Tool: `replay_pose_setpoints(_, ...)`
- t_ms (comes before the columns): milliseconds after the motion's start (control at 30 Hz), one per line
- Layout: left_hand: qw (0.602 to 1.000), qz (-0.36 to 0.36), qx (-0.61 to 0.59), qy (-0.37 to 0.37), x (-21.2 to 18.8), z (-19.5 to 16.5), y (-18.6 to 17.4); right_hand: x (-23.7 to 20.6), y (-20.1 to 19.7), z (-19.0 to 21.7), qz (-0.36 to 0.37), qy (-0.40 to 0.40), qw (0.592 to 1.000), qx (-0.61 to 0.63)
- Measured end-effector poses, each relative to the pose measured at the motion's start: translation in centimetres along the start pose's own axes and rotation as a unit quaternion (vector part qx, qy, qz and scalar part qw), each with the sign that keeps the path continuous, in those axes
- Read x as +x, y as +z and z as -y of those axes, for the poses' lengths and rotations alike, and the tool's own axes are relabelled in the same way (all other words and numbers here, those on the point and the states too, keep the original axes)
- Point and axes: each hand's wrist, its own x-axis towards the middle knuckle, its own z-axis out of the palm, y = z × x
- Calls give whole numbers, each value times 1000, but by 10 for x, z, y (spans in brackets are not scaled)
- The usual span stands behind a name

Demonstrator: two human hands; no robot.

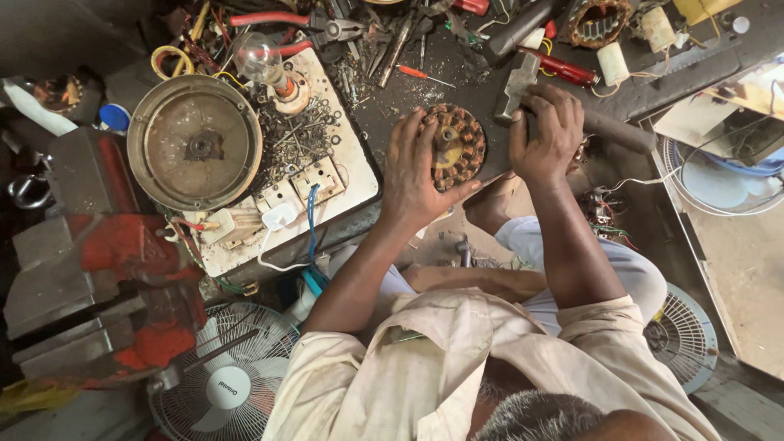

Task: The person repairs an electric fan motor at a cluttered workbench. They handle the motor base plate, fit the copper-wound stator into the housing, position the rotor, align the cover plate, and use a hammer to tap components into place while turning parts over by hand.

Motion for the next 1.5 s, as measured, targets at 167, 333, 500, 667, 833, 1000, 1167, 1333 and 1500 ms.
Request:
replay_pose_setpoints(167, 1000, -3, 3, 4, -5, -5, -3, -4, -3, 3, -5, 1, 1000, 6)
replay_pose_setpoints(333, 1000, -5, 20, -3, -4, -6, -6, -3, -2, 5, -9, 1, 1000, 2)
replay_pose_setpoints(500, 1000, 2, 13, -10, 0, -6, -9, -1, 1, 5, -11, -1, 1000, 2)
replay_pose_setpoints(667, 1000, -5, 7, -6, 1, -5, -9, 0, 1, 2, -6, -7, 1000, 6)
replay_pose_setpoints(833, 1000, 0, 6, -8, 0, -4, -10, 1, 0, 4, -8, -10, 1000, 11)
replay_pose_setpoints(1000, 1000, 1, 9, -5, 2, -10, -13, -3, 2, 1, -10, -10, 1000, 9)
replay_pose_setpoints(1167, 1000, 9, 13, -21, 5, -11, -14, -17, 7, -15, -14, -14, 1000, -1)
replay_pose_setpoints(1333, 996, 0, -83, -25, -4, 1, -14, -22, 19, -25, -3, -53, 998, -29)
replay_pose_setpoints(1500, 999, -33, 10, -34, -7, 6, 5, -20, 23, -16, -33, -60, 997, -26)
